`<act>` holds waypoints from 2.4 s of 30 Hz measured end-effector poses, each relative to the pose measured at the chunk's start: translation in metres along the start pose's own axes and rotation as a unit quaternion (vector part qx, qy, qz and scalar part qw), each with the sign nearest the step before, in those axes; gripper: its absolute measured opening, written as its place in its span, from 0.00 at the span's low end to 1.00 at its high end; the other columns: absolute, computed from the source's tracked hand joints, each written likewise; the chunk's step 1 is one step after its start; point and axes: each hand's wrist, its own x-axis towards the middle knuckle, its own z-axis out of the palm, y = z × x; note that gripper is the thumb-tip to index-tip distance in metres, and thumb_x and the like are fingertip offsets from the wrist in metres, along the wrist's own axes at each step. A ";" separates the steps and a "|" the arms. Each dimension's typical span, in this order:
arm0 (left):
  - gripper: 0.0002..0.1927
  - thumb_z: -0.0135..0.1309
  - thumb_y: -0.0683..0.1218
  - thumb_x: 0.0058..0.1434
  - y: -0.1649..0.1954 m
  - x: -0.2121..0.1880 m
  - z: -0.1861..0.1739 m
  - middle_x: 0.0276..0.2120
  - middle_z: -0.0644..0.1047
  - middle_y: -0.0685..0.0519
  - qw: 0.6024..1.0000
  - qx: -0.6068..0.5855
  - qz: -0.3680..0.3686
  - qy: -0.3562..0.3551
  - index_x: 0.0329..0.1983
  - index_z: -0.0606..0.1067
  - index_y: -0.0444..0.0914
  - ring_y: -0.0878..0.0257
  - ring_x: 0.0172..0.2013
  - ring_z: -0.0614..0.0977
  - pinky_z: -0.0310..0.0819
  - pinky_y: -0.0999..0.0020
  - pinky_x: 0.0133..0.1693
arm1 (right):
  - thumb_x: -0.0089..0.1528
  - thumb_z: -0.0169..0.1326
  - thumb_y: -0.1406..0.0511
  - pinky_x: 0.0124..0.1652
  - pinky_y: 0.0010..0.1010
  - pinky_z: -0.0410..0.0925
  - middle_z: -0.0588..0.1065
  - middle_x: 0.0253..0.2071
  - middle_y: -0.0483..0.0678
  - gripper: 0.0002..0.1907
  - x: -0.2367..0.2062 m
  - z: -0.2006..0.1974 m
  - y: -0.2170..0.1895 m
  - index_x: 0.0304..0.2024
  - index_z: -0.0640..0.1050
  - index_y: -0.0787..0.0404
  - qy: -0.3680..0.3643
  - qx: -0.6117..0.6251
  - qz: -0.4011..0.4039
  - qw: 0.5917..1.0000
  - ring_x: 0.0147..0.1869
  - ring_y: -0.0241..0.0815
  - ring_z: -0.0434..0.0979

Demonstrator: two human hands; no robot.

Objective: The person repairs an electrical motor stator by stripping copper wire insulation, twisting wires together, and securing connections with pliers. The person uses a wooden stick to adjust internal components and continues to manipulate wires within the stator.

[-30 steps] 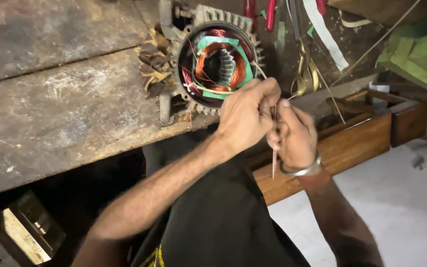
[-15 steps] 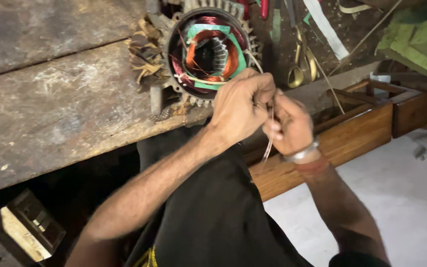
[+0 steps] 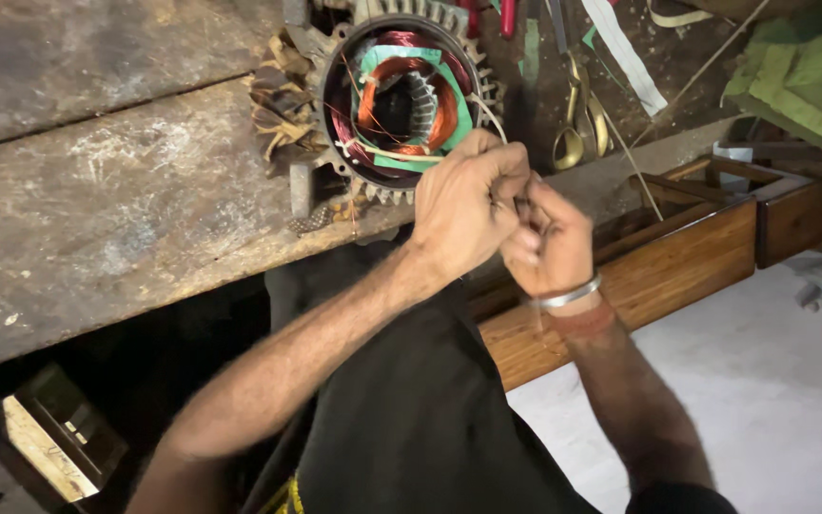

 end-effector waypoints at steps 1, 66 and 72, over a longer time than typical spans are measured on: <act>0.06 0.52 0.36 0.51 0.000 0.000 0.000 0.32 0.74 0.50 1.000 -0.001 0.005 0.003 0.30 0.72 0.40 0.49 0.36 0.79 0.70 0.54 0.33 | 0.71 0.56 0.61 0.23 0.27 0.64 0.72 0.24 0.49 0.16 -0.005 -0.001 0.001 0.36 0.81 0.69 0.004 0.097 0.079 0.992 0.22 0.38 0.71; 0.09 0.54 0.35 0.52 -0.002 0.008 -0.008 0.27 0.71 0.49 0.998 -0.044 0.039 -0.023 0.27 0.65 0.36 0.48 0.32 0.76 0.68 0.56 0.33 | 0.68 0.59 0.69 0.35 0.28 0.68 0.75 0.39 0.51 0.07 -0.009 0.006 -0.009 0.45 0.78 0.69 0.060 -0.273 -0.201 0.939 0.36 0.39 0.74; 0.09 0.54 0.35 0.48 0.001 0.004 -0.007 0.26 0.71 0.49 1.000 -0.018 0.010 -0.021 0.26 0.66 0.36 0.47 0.32 0.76 0.65 0.54 0.31 | 0.67 0.60 0.70 0.35 0.32 0.68 0.75 0.38 0.52 0.07 -0.020 0.029 0.002 0.45 0.78 0.69 0.062 0.317 0.170 0.931 0.36 0.43 0.75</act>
